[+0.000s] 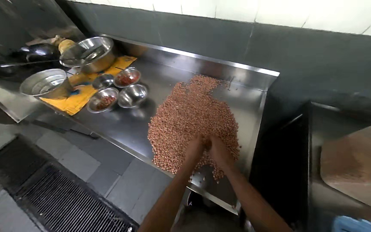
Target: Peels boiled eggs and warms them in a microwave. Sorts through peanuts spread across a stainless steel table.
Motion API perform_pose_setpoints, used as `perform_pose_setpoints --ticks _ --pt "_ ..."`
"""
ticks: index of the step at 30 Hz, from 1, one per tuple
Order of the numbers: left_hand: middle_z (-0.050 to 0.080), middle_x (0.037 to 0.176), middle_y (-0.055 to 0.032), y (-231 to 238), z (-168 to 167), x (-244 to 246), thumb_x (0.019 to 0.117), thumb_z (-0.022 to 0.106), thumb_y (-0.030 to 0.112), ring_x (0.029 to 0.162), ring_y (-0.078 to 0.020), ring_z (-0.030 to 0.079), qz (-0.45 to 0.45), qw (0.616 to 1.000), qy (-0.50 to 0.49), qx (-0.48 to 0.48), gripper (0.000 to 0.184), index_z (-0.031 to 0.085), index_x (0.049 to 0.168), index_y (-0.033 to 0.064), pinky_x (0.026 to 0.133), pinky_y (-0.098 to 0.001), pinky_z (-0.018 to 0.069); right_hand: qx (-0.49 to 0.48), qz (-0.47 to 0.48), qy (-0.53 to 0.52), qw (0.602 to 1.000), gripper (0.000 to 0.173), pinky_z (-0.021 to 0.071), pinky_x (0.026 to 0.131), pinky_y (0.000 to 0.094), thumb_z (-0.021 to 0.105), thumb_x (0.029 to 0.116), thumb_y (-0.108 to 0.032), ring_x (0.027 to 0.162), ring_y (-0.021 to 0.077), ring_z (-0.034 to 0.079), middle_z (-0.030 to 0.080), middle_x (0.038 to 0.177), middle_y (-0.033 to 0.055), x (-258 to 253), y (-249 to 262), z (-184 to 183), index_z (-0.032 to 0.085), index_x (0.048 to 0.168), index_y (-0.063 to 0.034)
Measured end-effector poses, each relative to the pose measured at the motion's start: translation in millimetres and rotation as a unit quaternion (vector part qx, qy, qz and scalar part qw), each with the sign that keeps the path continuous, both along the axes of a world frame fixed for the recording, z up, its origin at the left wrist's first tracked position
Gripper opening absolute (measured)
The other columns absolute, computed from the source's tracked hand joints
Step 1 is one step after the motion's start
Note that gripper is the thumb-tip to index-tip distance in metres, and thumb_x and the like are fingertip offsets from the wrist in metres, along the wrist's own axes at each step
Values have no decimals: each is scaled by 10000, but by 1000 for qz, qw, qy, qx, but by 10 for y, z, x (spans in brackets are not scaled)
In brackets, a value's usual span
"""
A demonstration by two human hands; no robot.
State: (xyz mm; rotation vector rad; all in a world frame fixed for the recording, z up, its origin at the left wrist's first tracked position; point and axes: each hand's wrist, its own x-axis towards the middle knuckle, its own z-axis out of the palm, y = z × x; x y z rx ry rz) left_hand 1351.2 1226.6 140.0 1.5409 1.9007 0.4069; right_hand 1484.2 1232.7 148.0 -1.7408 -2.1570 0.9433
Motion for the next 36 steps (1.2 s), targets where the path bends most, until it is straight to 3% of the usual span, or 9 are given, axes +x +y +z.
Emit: perform_pose_setpoints --ticks 4,7,14,18,22,27,30,32,36 --pt "611 1377 -156 -304 79 -56 1032 596 336 1122 -354 674 56 997 34 41 425 588 1391 110 927 -577 554 41 -7 35 999 388 523 989 591 659 982 -122 1199 403 636 619 1375 198 319 53 60 626 1367 -81" --pt "548 1439 -213 -852 -183 -45 1019 592 325 1320 -363 552 168 983 26 70 465 585 1385 38 1091 -511 470 57 -65 69 994 401 494 1066 525 654 990 -190 1247 368 615 632 1351 208 701 -259 -327 630 1360 -36" --pt "260 1576 -407 -1485 -1070 481 896 690 423 1471 -583 254 178 956 161 171 868 378 1523 -88 1209 -623 265 186 -90 44 977 1042 358 1171 602 888 696 -373 1448 532 358 331 1566 374 913 -1098 -1176 415 1488 111" --pt "269 1588 -382 -1255 -1019 763 961 592 483 1484 -556 257 165 962 143 164 844 357 1533 -91 1205 -625 267 142 -68 -38 987 987 261 1213 622 810 793 -364 1481 530 301 276 1601 363 721 -999 -1094 354 1526 112" --pt "360 1569 -332 -911 -1110 837 1008 491 414 1470 -486 350 126 966 61 217 694 433 1504 -68 1212 -576 307 131 -63 -15 989 602 306 1226 549 529 995 -138 1487 475 335 311 1604 325 488 -769 -1032 375 1536 76" --pt "424 1546 -285 -642 -1121 727 1057 371 380 1444 -413 423 147 954 -70 251 603 474 1487 -29 1188 -527 360 181 -78 135 971 493 385 1189 505 466 992 -46 1445 434 427 400 1560 309 258 -444 -1121 483 1469 77" --pt "476 1503 -279 -522 -1029 728 1046 366 262 1435 -356 437 205 915 -227 264 535 502 1442 -70 1209 -472 327 188 -138 266 935 465 425 1155 470 533 982 -117 1363 404 529 535 1447 305 121 -365 -1164 550 1385 115" --pt "567 1407 -241 -416 -926 767 1034 374 177 1340 -259 532 267 859 -345 268 451 585 1331 -89 1153 -389 408 107 -224 363 898 390 473 1102 367 498 1023 -118 1276 272 594 611 1356 255 47 -342 -1052 588 1330 105" --pt "731 1108 -148 -234 -715 746 1035 327 116 1060 -176 682 387 767 -451 242 427 702 1087 -83 976 -338 542 -96 -393 529 746 486 513 993 275 258 1122 -245 1141 104 619 637 1280 154 -31 -274 -758 547 1359 65"
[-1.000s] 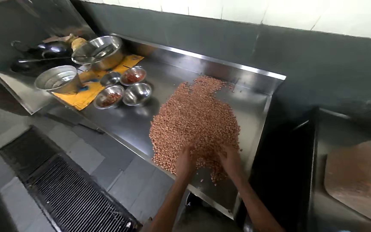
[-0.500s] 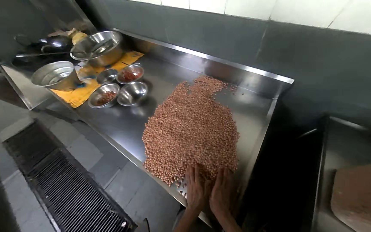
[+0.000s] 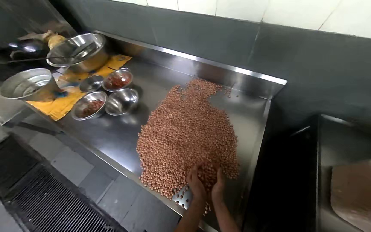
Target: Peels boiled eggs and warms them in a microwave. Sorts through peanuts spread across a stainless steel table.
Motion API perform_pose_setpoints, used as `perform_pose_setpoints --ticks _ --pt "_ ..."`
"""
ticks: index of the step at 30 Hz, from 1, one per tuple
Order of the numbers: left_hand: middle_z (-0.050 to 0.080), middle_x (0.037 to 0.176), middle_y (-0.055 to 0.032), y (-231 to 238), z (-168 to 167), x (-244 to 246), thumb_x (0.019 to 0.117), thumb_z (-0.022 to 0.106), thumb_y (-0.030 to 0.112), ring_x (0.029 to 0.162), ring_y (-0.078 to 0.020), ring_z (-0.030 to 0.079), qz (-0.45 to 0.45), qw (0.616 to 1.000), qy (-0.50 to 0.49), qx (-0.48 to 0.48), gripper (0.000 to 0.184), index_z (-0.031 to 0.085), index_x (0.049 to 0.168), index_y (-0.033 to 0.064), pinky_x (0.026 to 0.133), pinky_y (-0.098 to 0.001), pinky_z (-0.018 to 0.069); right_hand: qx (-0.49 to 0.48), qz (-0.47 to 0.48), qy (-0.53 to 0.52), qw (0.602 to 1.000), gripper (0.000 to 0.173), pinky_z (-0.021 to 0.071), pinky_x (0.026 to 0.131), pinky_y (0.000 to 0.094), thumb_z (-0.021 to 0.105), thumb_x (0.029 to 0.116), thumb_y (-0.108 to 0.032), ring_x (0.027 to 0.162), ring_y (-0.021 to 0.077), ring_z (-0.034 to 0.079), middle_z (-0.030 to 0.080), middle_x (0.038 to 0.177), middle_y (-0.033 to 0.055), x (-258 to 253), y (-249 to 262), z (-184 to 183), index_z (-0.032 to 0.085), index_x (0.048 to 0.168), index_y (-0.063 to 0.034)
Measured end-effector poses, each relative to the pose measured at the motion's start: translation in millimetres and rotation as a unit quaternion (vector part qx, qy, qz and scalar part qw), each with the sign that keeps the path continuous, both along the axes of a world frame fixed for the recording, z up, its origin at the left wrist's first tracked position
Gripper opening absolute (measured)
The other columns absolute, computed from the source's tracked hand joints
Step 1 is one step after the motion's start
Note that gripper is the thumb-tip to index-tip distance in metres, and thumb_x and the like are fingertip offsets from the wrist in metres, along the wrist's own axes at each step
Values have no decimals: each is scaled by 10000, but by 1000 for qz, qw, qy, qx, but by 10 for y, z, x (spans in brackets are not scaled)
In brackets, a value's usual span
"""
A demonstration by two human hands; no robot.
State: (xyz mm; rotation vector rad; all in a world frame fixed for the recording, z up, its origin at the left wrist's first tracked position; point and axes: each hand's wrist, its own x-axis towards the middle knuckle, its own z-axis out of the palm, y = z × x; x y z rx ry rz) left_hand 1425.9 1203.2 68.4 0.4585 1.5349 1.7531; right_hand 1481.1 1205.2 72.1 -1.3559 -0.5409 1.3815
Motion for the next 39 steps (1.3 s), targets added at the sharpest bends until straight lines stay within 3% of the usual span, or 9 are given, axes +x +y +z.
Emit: perform_pose_setpoints --ticks 2,7,14,23,25,29,33,36,39 --pt "730 1082 -143 44 98 -51 1054 325 142 1012 -201 692 6 996 -85 -26 430 704 1102 -57 911 -371 569 -28 -32 111 993 466 618 820 324 263 1130 -315 953 114 713 718 1081 88 -22 24 44 590 1295 -26" --pt "726 1016 -128 52 378 -86 1055 372 217 927 -211 707 5 980 -198 -19 378 678 1061 -5 805 -390 596 -33 -80 218 972 446 638 672 362 280 1123 -299 789 164 740 740 907 87 -77 71 372 645 1159 -44" --pt "741 935 -79 39 606 -69 1031 319 210 856 -156 717 -23 985 -167 22 413 677 929 33 744 -325 603 -23 -107 210 972 413 637 650 319 304 1123 -270 760 126 738 743 867 59 -104 77 680 650 1113 -45" --pt "727 906 -46 177 1401 431 1062 277 257 829 -134 713 -117 985 -113 52 449 667 990 47 725 -313 614 48 -147 274 949 513 626 616 309 218 1118 -294 713 123 729 741 816 43 399 161 1412 671 1011 -79" --pt "704 916 -82 261 1541 679 1077 314 253 835 -165 706 -165 973 -145 70 411 646 1056 12 720 -343 609 78 -165 292 939 528 622 609 302 216 1116 -306 705 121 725 739 808 47 675 206 1544 678 1002 -77" --pt "657 847 -89 454 2027 1456 1063 323 252 761 -175 686 -257 949 -169 65 389 625 1033 8 677 -370 605 146 -233 280 920 537 608 585 284 217 1121 -323 664 109 706 711 757 35 1462 279 1921 672 973 -78" --pt "723 916 -41 539 2445 2541 1062 338 287 719 -126 677 -386 906 -160 68 408 697 991 108 594 -295 568 226 -308 237 893 561 525 465 224 245 1110 -419 521 51 615 655 651 -24 2424 264 2372 692 913 -144" --pt "741 987 -70 628 2584 3370 1072 398 331 810 -159 708 -479 843 -227 93 413 722 1104 77 675 -332 599 296 -332 224 867 513 577 591 252 255 1102 -426 665 70 673 695 782 -16 3143 206 2622 674 989 -154" --pt "676 942 -72 659 2774 4031 1079 430 333 791 -162 657 -526 823 -216 7 358 662 1130 65 686 -342 563 259 -439 174 843 455 555 564 285 269 1098 -347 626 99 648 668 747 7 3774 289 2764 640 967 -117"
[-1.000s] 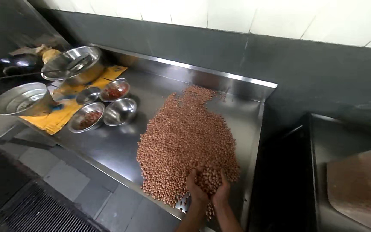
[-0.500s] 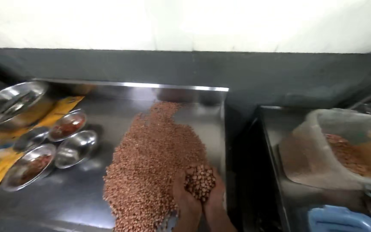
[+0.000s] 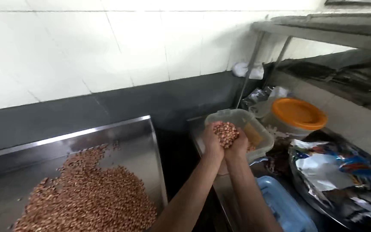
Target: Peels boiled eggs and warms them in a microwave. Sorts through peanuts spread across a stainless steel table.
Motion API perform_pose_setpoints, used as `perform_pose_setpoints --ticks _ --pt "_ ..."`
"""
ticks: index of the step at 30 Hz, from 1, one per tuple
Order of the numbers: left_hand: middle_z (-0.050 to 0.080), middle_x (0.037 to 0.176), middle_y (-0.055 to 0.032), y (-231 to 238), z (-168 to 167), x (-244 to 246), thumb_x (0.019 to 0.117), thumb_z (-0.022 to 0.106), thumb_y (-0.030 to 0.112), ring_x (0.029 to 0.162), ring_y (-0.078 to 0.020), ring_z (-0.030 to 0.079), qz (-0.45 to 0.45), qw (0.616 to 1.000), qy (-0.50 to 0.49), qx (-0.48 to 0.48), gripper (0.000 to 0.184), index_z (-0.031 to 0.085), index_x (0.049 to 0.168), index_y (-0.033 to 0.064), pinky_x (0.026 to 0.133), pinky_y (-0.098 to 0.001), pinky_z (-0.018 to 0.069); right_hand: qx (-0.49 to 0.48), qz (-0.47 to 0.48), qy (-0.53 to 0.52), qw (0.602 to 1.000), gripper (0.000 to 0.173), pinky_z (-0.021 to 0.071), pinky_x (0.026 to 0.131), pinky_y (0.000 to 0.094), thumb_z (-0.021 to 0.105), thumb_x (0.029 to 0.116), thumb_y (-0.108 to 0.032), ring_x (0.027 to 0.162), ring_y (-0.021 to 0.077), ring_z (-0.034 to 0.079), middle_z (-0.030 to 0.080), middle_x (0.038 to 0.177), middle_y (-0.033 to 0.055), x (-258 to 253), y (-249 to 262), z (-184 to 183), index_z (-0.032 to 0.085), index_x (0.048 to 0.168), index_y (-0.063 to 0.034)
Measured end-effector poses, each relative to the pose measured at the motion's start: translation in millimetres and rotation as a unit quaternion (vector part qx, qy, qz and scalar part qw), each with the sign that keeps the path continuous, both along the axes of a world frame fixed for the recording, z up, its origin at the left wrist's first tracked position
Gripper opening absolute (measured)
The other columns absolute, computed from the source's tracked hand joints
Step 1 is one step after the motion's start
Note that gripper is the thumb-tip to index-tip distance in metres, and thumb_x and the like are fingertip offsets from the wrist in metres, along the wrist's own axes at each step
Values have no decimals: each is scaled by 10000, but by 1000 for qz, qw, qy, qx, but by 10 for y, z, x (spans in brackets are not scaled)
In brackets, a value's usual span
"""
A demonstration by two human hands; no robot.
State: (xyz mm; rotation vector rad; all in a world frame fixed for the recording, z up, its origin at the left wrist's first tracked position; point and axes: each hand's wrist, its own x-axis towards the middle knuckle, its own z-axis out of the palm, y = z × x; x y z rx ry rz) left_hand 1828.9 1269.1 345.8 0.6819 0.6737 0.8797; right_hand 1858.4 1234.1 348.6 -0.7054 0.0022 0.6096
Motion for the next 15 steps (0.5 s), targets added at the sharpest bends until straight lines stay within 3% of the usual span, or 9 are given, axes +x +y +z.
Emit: perform_pose_setpoints --ticks 2,3,4,6,8,10,11,13,15 --pt "639 1126 -144 8 140 248 1083 443 383 967 -239 623 -52 993 105 -21 417 599 1273 47 817 -434 534 -108 -38 11 993 372 512 535 322 347 1089 -351 594 128 587 602 730 29 382 101 -93 589 964 -98" --pt "572 1338 -191 31 196 320 1097 394 437 1177 -301 559 -94 985 145 -18 524 515 1413 36 968 -511 470 -175 -32 13 984 350 489 538 336 374 1084 -369 609 140 552 567 756 42 560 150 -162 561 992 -88" --pt "452 1520 -213 59 225 361 1099 338 490 1377 -347 445 -135 976 172 -2 621 416 1516 36 1100 -575 373 -220 -4 14 975 375 481 624 391 378 1089 -394 721 186 536 545 881 85 703 150 -213 541 1120 -58" --pt "309 1637 -200 95 235 383 1092 262 540 1513 -359 286 -181 959 208 68 692 326 1580 53 1188 -610 256 -270 20 -3 963 480 494 794 493 394 1086 -426 963 264 560 565 1151 166 843 82 -240 496 1333 -28" --pt "315 1643 -180 129 216 317 1102 253 506 1523 -333 284 -170 949 212 159 664 346 1578 52 1207 -585 241 -261 12 -58 964 514 466 979 547 431 1087 -379 1208 306 537 521 1397 198 774 -73 -153 439 1459 -25" --pt "314 1655 -143 104 82 50 1117 285 434 1525 -289 304 -142 940 192 244 595 349 1585 73 1228 -535 252 -243 -10 -116 963 476 456 1023 525 428 1088 -304 1260 303 527 503 1440 200 489 -280 -96 443 1463 -10" --pt "344 1642 -131 56 -16 -165 1116 329 401 1500 -279 355 -113 938 178 276 561 360 1583 93 1212 -524 299 -231 -20 -154 960 449 480 1025 494 433 1089 -266 1261 283 554 523 1441 188 287 -398 -117 464 1451 -2" --pt "438 1593 -72 -85 -248 -765 1085 433 370 1403 -227 483 -39 927 166 333 537 387 1581 169 1125 -482 423 -202 -50 -253 945 363 550 931 383 469 1044 -159 1119 182 640 622 1308 140 -241 -591 -259 533 1347 30" --pt "465 1566 -99 -226 -691 -1486 1035 510 377 1415 -214 479 44 893 203 399 591 424 1545 92 1145 -430 448 -168 -40 -374 911 308 583 908 303 519 963 -72 1066 121 669 674 1195 116 -845 -755 -650 571 1225 83"
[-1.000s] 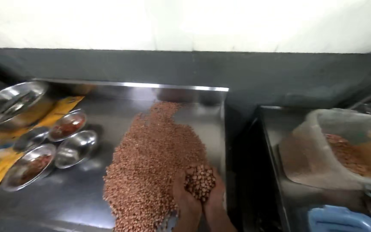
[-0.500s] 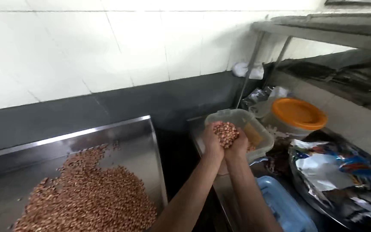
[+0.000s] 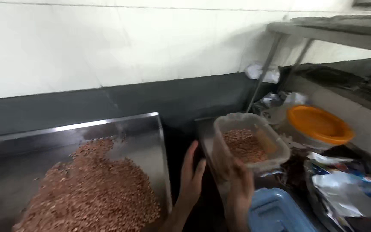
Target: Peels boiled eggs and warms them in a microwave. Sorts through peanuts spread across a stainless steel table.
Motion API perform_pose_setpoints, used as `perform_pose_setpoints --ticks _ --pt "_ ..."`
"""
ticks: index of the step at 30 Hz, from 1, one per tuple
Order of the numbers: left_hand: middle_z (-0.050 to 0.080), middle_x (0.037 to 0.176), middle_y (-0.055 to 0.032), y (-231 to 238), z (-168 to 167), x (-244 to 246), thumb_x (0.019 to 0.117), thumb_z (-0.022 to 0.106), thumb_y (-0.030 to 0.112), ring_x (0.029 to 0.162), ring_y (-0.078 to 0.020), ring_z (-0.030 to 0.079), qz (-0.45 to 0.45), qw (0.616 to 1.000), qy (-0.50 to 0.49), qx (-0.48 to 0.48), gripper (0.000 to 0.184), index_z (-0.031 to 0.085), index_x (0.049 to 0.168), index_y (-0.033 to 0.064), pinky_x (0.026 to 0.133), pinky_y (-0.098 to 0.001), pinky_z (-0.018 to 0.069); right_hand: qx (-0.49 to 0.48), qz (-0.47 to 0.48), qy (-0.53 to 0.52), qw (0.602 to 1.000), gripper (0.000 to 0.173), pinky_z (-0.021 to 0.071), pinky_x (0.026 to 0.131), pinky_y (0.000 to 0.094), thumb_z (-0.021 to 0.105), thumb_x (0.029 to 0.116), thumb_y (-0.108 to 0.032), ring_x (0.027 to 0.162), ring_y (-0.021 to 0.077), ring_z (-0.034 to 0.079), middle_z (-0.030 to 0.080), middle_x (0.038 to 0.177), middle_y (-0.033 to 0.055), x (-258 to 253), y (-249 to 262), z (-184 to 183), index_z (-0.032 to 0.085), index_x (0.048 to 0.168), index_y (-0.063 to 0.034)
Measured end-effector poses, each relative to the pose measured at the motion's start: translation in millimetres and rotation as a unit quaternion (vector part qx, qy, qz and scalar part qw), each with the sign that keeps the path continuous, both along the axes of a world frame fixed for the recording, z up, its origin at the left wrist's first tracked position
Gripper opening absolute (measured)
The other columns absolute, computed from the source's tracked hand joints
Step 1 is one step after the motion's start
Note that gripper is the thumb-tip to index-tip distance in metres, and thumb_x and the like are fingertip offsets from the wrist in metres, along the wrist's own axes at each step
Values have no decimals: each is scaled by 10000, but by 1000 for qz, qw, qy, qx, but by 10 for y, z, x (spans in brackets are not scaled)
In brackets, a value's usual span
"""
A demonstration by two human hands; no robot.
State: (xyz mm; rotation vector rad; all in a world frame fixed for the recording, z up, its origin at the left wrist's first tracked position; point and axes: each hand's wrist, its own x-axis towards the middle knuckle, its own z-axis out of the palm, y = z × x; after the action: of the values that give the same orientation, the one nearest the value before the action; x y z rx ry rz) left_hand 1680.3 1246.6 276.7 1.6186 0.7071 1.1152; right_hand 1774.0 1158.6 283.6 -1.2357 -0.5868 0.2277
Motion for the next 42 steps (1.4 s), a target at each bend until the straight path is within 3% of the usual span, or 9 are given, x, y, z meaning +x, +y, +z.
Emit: perform_pose_setpoints --ticks 3,6,9,13,18,24,30,36,42 --pt "440 1538 -265 -426 -673 -1245 976 614 300 1429 -342 448 150 971 186 -31 676 406 1502 -70 1172 -464 399 -136 176 -181 958 439 561 994 360 647 896 -99 1197 254 643 613 1336 247 -840 -324 -868 587 1266 129" --pt "300 1597 -329 -970 -1198 -2344 917 733 314 1470 -469 348 261 881 362 -159 826 347 1538 -71 1190 -565 341 -256 374 -259 853 657 440 1130 535 773 839 -217 1401 467 456 432 1512 345 -1415 -562 -1607 559 1365 113" --pt "187 1628 -356 -1463 -1707 -3107 806 829 393 1501 -510 256 317 834 434 -128 973 369 1533 -62 1207 -580 316 -260 461 -337 779 875 346 1201 567 828 805 -339 1491 491 311 306 1590 353 -1722 -559 -2086 459 1471 93" --pt "214 1623 -351 -1715 -2210 -3406 721 841 537 1506 -531 222 315 810 489 -66 1076 387 1563 46 1208 -595 302 -368 434 -410 713 1090 250 1224 625 872 739 -436 1511 506 249 229 1638 323 -2037 -357 -2243 342 1563 43" --pt "275 1613 -330 -1354 -2447 -3362 741 743 657 1514 -499 242 296 804 514 31 1038 439 1545 76 1224 -589 273 -321 391 -478 718 1057 263 1203 651 801 758 -550 1461 555 319 315 1585 359 -2316 -47 -2433 403 1530 54" --pt "365 1582 -305 -782 -2539 -3310 952 580 528 1490 -469 328 340 785 512 72 760 458 1533 53 1219 -596 272 -350 405 -484 692 753 330 1208 535 692 917 -265 1512 473 282 202 1652 310 -2682 464 -2371 396 1544 30" --pt "436 1564 -234 -337 -2477 -3042 1006 545 200 1457 -402 417 404 838 366 8 542 476 1488 -38 1204 -549 338 -247 374 -374 812 591 438 1127 564 606 887 15 1424 469 439 363 1590 293 -2961 748 -2497 497 1467 51" --pt "548 1462 -220 -200 -2347 -2810 1067 328 338 1366 -293 528 428 896 89 -79 568 508 1455 -34 1161 -461 399 -188 362 -25 913 392 431 1147 400 479 1024 -98 1369 269 524 569 1436 229 -3129 806 -2348 588 1365 61" --pt "741 1141 -123 -22 -1955 -2764 1077 297 175 1060 -199 688 469 803 -204 -306 473 727 1118 -19 938 -379 554 -196 313 396 841 439 624 759 342 273 1131 -319 881 132 719 719 1009 71 -3191 901 -1958 607 1262 -66"
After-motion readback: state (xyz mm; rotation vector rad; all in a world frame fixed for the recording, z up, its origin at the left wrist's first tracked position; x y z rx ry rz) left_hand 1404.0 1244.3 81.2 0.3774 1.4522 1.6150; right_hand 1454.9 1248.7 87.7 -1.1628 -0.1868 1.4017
